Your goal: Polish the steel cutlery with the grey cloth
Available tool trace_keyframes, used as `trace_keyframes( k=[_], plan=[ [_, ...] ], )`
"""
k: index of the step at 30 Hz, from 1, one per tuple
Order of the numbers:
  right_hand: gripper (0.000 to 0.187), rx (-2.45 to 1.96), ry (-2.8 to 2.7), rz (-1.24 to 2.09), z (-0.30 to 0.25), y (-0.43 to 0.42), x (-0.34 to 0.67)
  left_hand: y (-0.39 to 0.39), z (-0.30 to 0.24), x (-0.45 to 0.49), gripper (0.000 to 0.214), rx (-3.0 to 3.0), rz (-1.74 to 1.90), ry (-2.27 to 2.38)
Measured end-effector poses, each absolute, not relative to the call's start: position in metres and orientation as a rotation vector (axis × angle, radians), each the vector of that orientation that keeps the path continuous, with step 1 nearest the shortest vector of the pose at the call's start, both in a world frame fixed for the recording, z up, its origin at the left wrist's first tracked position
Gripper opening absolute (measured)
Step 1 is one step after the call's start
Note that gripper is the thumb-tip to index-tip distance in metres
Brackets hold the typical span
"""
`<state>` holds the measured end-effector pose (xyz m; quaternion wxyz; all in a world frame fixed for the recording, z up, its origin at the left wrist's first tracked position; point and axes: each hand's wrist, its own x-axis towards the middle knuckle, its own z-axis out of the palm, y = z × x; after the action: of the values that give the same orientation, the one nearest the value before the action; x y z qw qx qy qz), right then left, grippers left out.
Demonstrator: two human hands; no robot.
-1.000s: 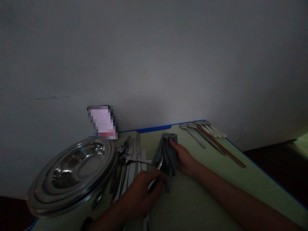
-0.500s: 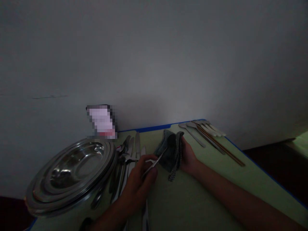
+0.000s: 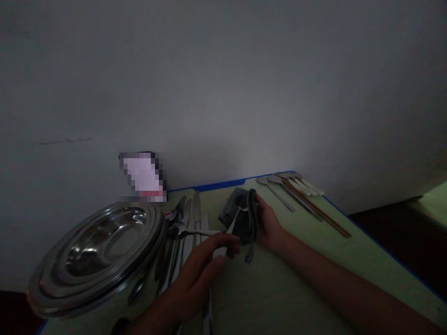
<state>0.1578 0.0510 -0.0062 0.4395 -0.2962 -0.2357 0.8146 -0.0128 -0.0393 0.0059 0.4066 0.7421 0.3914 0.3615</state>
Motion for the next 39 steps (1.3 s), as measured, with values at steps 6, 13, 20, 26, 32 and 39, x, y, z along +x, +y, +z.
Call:
trace_keyframes(
  k=[6, 13, 20, 26, 32, 39],
  plan=[
    [0.027, -0.808, -0.619, 1.777, -0.015, 0.050, 0.154, -0.042, 0.007, -0.006, 0.027, 1.982, 0.764, 1.035],
    [0.033, -0.770, -0.614, 1.667, -0.019, 0.051, 0.150, -0.024, -0.001, -0.001, 0.021, 1.373, 1.132, 1.265],
    [0.029, -0.872, -0.574, 1.545, -0.023, 0.051, 0.147, -0.024, 0.003, -0.002, 0.037, 1.732, 0.841, 1.444],
    [0.030, -0.879, -0.701, 1.568, -0.026, 0.051, 0.149, -0.029, 0.000, -0.003, 0.038, 1.749, 0.746, 1.307],
    [0.027, -0.730, -0.732, 1.667, -0.019, 0.052, 0.153, -0.028, 0.002, -0.003, 0.039, 1.688, 0.775, 1.353],
    [0.025, -0.690, -0.716, 1.653, -0.022, 0.055, 0.152, -0.026, 0.001, -0.003, 0.039, 1.724, 0.756, 1.349]
  ],
)
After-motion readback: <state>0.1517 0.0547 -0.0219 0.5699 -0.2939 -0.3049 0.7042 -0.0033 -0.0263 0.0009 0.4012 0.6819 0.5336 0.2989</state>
